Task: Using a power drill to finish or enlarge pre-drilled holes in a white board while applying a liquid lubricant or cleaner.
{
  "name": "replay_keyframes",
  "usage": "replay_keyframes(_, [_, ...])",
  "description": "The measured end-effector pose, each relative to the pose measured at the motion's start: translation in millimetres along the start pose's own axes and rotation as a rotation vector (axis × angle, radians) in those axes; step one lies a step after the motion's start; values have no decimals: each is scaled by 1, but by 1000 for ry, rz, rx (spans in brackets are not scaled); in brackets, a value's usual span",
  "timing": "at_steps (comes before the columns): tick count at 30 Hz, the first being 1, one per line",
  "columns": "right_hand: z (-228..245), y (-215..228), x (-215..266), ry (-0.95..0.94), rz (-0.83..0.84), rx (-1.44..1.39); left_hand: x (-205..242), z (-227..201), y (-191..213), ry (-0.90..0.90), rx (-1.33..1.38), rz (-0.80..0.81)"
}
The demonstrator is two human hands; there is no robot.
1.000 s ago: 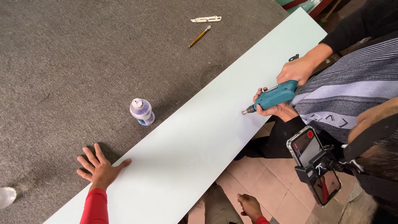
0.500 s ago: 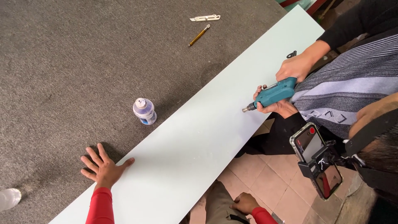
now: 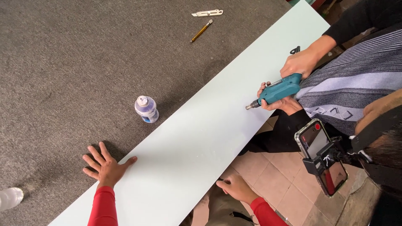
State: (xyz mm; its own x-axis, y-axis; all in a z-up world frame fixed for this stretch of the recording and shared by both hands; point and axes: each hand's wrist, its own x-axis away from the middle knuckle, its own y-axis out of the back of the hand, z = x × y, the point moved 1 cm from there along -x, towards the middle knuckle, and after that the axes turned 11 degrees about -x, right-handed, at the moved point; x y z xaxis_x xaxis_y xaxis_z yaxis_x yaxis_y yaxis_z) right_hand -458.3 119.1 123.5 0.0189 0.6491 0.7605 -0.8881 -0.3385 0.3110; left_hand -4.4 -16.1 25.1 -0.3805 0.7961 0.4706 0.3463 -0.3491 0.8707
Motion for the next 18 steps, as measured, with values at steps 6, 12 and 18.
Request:
replay_keyframes(6, [53, -16, -62, 305, -41, -191, 2, -1, 7, 0, -84, 91])
replay_keyframes(12, [174, -47, -98, 525, -37, -268, -2, 2, 2, 9, -96, 88])
replay_keyframes(18, [240, -86, -145, 712, -94, -297, 7, -5, 15, 5, -76, 103])
